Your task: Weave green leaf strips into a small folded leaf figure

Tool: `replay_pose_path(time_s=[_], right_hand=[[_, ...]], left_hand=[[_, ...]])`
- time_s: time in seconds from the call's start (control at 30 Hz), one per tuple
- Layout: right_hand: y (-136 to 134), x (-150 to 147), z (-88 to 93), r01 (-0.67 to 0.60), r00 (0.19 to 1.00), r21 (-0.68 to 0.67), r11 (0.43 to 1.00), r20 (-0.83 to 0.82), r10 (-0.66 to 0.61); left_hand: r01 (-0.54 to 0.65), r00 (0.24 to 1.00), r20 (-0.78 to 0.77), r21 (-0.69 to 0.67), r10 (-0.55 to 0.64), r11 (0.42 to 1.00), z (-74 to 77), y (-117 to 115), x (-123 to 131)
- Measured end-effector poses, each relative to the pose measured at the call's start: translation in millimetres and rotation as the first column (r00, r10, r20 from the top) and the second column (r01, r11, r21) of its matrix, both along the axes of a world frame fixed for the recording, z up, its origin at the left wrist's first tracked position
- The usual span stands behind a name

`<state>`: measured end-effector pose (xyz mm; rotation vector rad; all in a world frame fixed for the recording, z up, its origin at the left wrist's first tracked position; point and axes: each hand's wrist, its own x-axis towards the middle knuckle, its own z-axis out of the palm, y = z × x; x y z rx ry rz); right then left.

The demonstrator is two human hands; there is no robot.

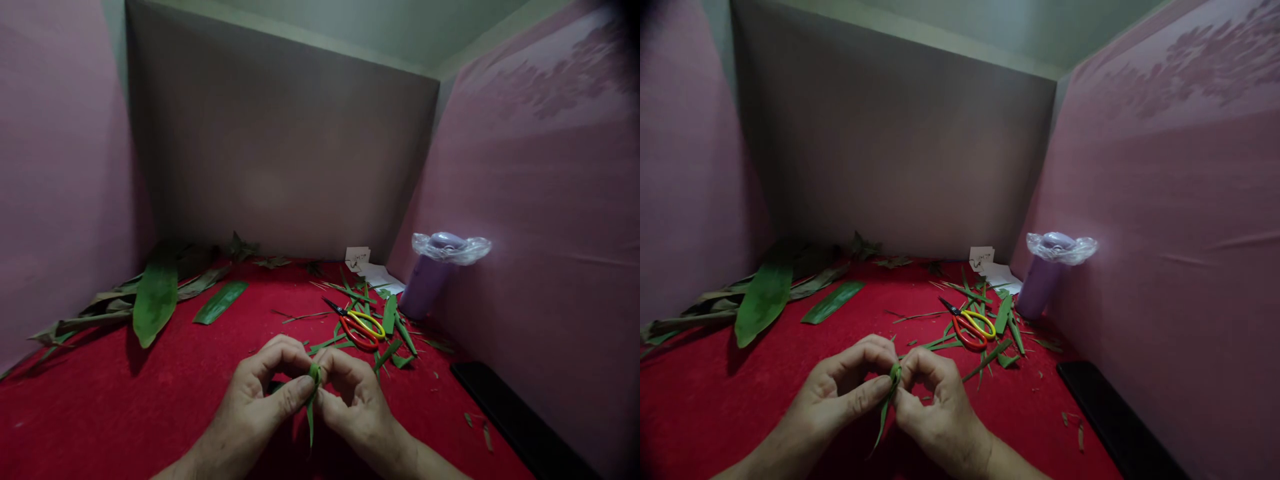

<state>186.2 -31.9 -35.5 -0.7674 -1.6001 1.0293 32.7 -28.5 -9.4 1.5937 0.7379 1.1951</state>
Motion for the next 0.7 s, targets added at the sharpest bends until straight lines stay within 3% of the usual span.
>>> replay_pose_path(time_s=[0.43, 0.7], right_hand=[[1.8, -0.4, 0.8, 0.045, 0.998, -0.097, 0.994, 0.036, -0.042], [6.4, 0.2, -0.7, -0.135, 0.980, -0.330, 0.934, -0.186, 0.075]], left_hand=[[-0.066, 0.998, -0.024, -0.109, 0.064, 0.992, -2.7, 1.2, 1.7], [-0.020, 0.999, 0.024, -0.236, 0.026, 0.972, -5.5, 3.3, 0.9]])
